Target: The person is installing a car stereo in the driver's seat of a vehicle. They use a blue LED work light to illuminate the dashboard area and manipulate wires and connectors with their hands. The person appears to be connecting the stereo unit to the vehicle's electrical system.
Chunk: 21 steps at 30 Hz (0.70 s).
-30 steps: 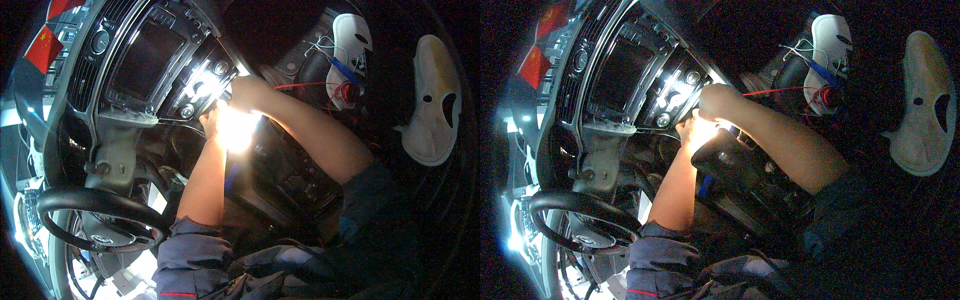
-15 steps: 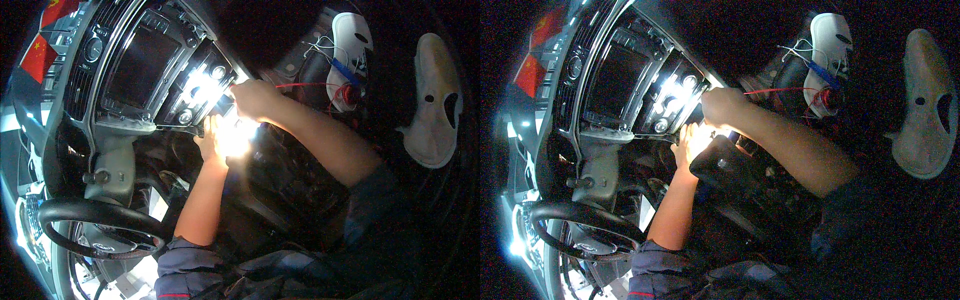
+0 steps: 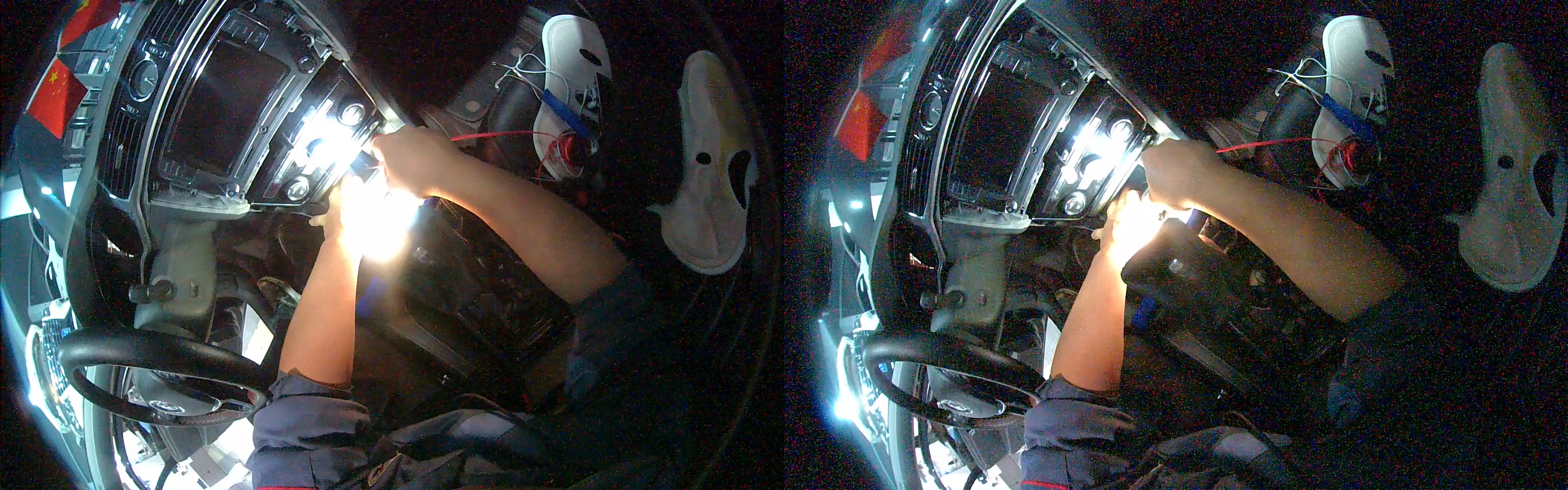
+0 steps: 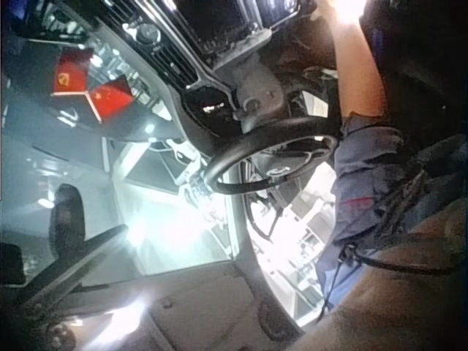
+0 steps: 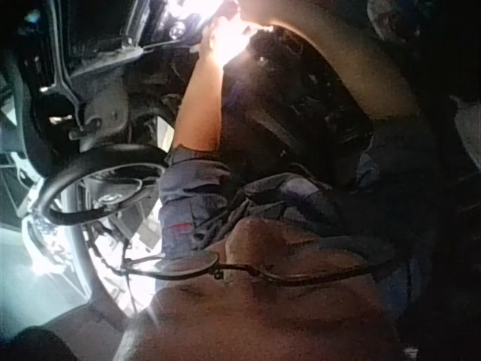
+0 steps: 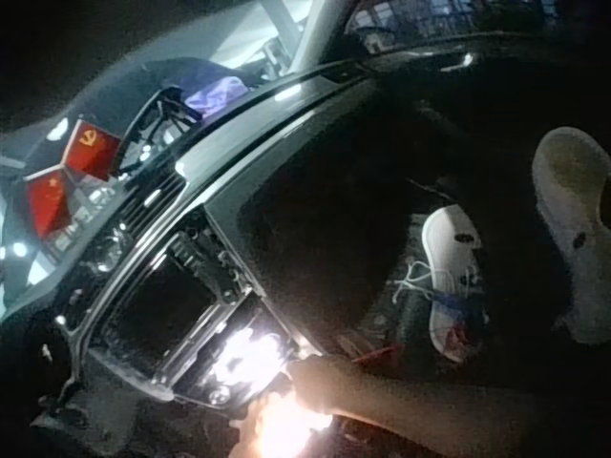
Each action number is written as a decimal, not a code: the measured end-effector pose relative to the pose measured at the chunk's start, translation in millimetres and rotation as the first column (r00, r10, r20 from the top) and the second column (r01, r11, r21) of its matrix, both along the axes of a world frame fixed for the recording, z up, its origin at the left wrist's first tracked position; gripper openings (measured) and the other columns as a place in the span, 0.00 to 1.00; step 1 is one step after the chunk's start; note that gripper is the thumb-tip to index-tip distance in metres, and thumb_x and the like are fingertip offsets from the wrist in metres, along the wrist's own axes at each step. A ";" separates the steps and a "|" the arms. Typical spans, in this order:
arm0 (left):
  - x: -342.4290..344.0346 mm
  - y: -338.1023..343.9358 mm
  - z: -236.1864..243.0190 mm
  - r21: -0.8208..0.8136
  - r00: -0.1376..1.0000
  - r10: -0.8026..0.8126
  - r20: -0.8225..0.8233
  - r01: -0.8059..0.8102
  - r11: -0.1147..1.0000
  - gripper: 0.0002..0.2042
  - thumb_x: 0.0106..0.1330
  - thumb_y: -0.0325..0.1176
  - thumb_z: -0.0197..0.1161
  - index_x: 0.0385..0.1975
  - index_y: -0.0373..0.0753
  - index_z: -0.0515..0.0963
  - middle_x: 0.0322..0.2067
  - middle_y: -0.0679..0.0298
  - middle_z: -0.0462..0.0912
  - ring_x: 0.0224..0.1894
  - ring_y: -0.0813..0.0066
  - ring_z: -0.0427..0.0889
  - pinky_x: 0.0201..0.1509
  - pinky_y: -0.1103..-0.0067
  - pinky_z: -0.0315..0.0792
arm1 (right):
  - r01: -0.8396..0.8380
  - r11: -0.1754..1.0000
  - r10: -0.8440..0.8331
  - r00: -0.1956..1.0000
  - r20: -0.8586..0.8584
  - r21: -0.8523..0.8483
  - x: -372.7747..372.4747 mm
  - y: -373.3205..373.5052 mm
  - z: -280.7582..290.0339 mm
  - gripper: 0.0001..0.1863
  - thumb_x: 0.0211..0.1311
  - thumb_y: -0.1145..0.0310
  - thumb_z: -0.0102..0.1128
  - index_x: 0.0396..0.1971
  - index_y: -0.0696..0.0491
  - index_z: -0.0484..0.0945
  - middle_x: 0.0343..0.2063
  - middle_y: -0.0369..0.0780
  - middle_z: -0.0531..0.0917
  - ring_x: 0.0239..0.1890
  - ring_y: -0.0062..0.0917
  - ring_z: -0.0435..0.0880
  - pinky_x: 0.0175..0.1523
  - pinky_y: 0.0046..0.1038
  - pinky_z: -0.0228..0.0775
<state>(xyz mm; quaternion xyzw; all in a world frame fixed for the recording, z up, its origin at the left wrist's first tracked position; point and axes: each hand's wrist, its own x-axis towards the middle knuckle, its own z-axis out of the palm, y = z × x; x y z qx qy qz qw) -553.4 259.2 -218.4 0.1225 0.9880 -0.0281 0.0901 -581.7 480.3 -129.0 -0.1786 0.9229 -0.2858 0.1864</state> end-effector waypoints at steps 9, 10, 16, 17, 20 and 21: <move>2.4 1.3 1.5 -0.012 1.000 0.016 -0.006 -0.016 1.000 0.21 0.70 0.46 0.59 0.56 0.39 0.74 0.44 0.45 0.76 0.50 0.41 0.79 0.57 0.52 0.74 | 0.065 0.994 -0.072 0.994 -0.081 -0.084 2.8 -4.3 -8.9 0.14 0.54 0.64 0.68 0.35 0.59 0.87 0.38 0.52 0.89 0.43 0.45 0.90 0.49 0.44 0.83; 1.5 1.0 1.7 -0.022 1.000 -0.015 0.018 0.015 1.000 0.22 0.70 0.46 0.59 0.57 0.39 0.74 0.45 0.45 0.76 0.51 0.41 0.78 0.58 0.51 0.74 | 0.067 0.994 -0.075 0.993 -0.090 -0.086 3.6 -4.6 -9.4 0.14 0.54 0.64 0.68 0.34 0.59 0.87 0.38 0.52 0.89 0.43 0.45 0.90 0.49 0.44 0.83; 3.5 13.2 14.9 -0.083 0.999 -0.012 0.046 0.016 0.996 0.24 0.70 0.48 0.58 0.59 0.40 0.73 0.48 0.45 0.76 0.53 0.41 0.78 0.59 0.49 0.73 | -0.036 0.998 0.029 0.992 -0.120 -0.060 7.5 -2.6 -12.0 0.12 0.66 0.66 0.59 0.41 0.58 0.81 0.36 0.52 0.87 0.41 0.48 0.87 0.45 0.47 0.79; 6.7 16.0 18.1 -0.062 0.998 0.034 0.047 -0.031 0.998 0.24 0.70 0.48 0.58 0.59 0.40 0.74 0.48 0.45 0.76 0.53 0.41 0.78 0.59 0.49 0.74 | -0.047 0.996 0.036 0.990 -0.134 -0.078 7.5 -2.3 -12.8 0.11 0.66 0.66 0.59 0.40 0.58 0.81 0.35 0.52 0.87 0.41 0.48 0.88 0.44 0.47 0.79; 11.9 22.3 23.6 0.005 0.993 0.109 0.052 -0.109 0.994 0.23 0.69 0.49 0.59 0.59 0.42 0.74 0.48 0.45 0.76 0.52 0.41 0.78 0.56 0.49 0.75 | -0.044 0.994 0.031 0.992 -0.124 -0.097 6.8 -1.9 -16.2 0.10 0.65 0.67 0.59 0.38 0.58 0.81 0.33 0.52 0.87 0.39 0.47 0.87 0.44 0.48 0.78; 13.0 22.2 23.8 -0.004 0.992 0.103 0.068 -0.103 0.995 0.23 0.69 0.49 0.60 0.59 0.43 0.74 0.48 0.46 0.76 0.52 0.42 0.78 0.55 0.49 0.75 | -0.036 0.993 0.019 0.988 -0.152 -0.111 7.0 -1.9 -17.4 0.09 0.65 0.67 0.59 0.37 0.57 0.81 0.33 0.52 0.87 0.39 0.47 0.87 0.43 0.48 0.78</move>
